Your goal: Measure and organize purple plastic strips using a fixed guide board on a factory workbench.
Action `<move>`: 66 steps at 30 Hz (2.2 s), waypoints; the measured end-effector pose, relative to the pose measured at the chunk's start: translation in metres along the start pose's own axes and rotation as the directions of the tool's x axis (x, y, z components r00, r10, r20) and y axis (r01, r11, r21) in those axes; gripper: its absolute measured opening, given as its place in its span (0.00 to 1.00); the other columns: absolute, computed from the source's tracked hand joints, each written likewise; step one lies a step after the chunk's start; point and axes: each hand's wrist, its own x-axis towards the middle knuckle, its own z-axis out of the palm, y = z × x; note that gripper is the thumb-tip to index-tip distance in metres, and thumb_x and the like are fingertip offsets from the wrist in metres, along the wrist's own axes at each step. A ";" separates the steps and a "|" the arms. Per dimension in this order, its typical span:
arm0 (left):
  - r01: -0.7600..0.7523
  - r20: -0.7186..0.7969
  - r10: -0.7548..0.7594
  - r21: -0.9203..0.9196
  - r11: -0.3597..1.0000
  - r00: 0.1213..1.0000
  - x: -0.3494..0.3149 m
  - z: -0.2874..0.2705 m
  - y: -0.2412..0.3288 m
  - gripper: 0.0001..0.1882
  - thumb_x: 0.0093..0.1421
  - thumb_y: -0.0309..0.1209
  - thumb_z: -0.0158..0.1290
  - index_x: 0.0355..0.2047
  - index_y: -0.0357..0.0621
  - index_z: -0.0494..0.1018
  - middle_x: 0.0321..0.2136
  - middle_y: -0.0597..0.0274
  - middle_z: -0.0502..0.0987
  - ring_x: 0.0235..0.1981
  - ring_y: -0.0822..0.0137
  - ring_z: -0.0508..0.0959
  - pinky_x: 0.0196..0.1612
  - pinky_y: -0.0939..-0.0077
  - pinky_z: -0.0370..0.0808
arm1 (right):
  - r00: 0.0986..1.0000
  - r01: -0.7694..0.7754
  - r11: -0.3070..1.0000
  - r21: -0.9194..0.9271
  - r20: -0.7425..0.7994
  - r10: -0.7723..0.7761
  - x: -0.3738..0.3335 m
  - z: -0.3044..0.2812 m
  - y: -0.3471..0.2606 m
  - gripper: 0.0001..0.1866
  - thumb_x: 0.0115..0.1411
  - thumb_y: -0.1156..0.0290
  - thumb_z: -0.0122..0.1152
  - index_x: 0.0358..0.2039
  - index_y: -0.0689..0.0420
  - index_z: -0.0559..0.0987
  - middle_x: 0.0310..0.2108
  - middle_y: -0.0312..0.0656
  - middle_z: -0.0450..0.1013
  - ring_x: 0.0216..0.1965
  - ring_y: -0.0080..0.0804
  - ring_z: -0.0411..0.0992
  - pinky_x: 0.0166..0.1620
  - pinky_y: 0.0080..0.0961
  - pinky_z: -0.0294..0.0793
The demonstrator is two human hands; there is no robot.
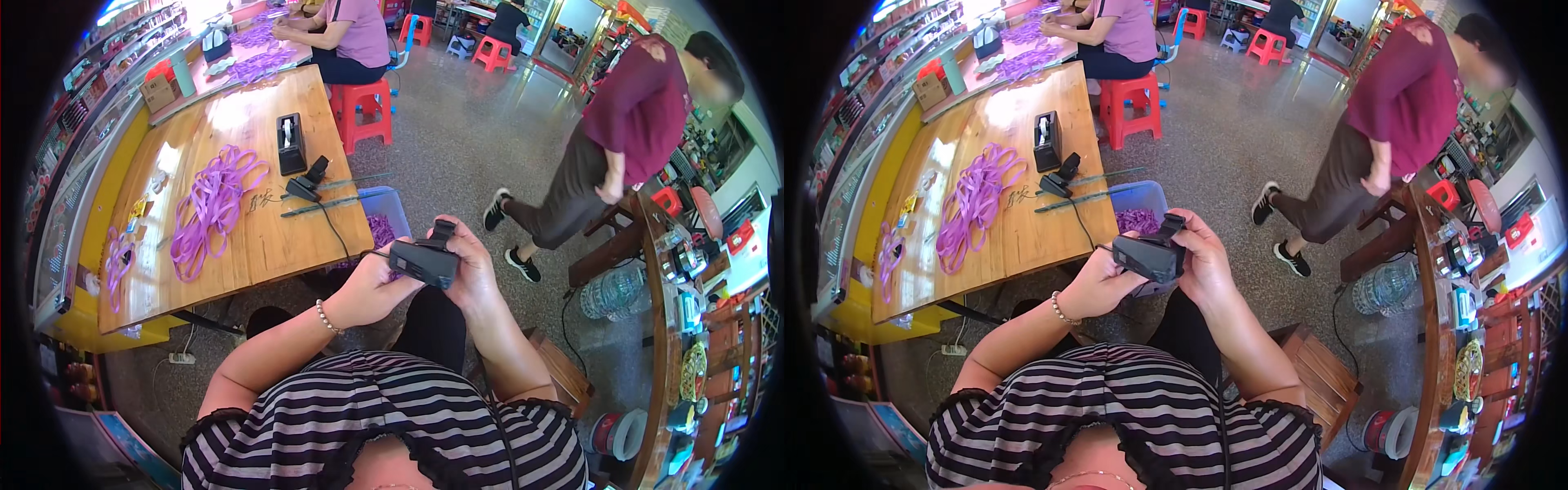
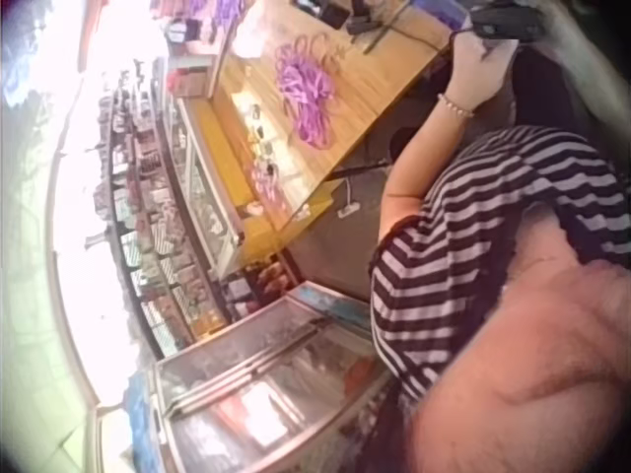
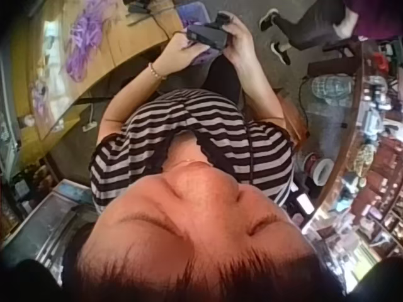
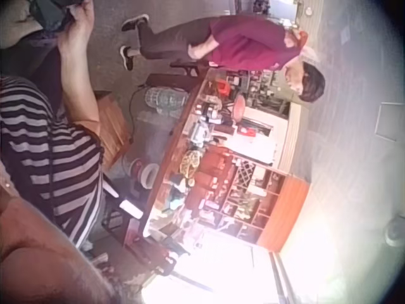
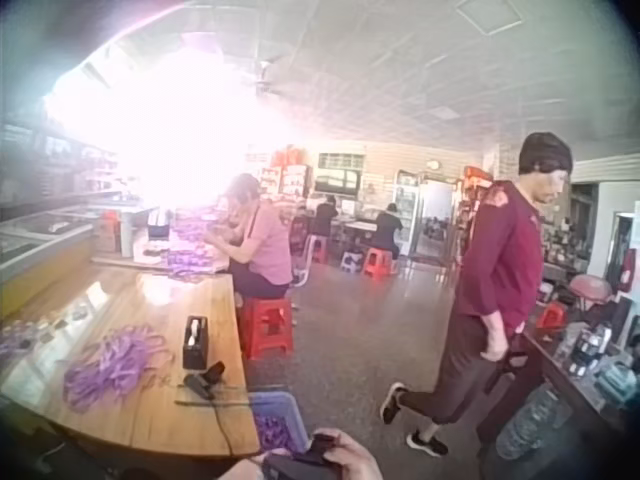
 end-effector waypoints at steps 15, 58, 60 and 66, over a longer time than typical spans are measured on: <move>0.502 0.168 -0.504 -0.564 0.656 0.847 -0.013 0.000 0.020 0.11 0.68 0.33 0.52 0.45 0.39 0.77 0.39 0.62 0.80 0.38 0.70 0.80 0.44 0.73 0.78 | 0.975 0.053 0.987 0.153 0.205 -0.084 0.006 0.019 -0.035 0.14 0.63 0.77 0.58 0.49 0.56 0.73 0.39 0.44 0.72 0.39 0.34 0.73 0.47 0.33 0.74; -0.172 0.179 0.100 0.450 0.876 0.979 0.024 -0.008 0.062 0.08 0.63 0.29 0.54 0.34 0.35 0.75 0.26 0.52 0.74 0.29 0.55 0.76 0.36 0.65 0.72 | 0.874 0.327 0.793 -0.514 0.483 -0.048 0.033 0.045 -0.019 0.53 0.60 0.58 0.64 0.73 0.52 0.38 0.74 0.52 0.33 0.73 0.52 0.44 0.70 0.45 0.46; -0.248 0.236 0.143 0.515 0.820 0.961 0.018 -0.001 0.066 0.07 0.61 0.28 0.56 0.32 0.36 0.75 0.25 0.49 0.74 0.29 0.51 0.77 0.35 0.63 0.73 | 0.879 0.296 0.735 -0.610 0.476 0.040 0.045 0.034 -0.016 0.56 0.59 0.54 0.66 0.73 0.49 0.34 0.75 0.51 0.29 0.73 0.53 0.40 0.70 0.48 0.43; -0.387 0.266 0.286 0.528 0.756 0.921 0.012 0.028 0.050 0.06 0.57 0.30 0.58 0.31 0.39 0.77 0.24 0.51 0.76 0.27 0.49 0.77 0.31 0.61 0.73 | 0.703 0.534 -0.229 -0.814 0.578 -0.415 0.062 0.058 0.010 0.35 0.57 0.63 0.66 0.64 0.54 0.65 0.66 0.58 0.54 0.68 0.54 0.51 0.68 0.51 0.50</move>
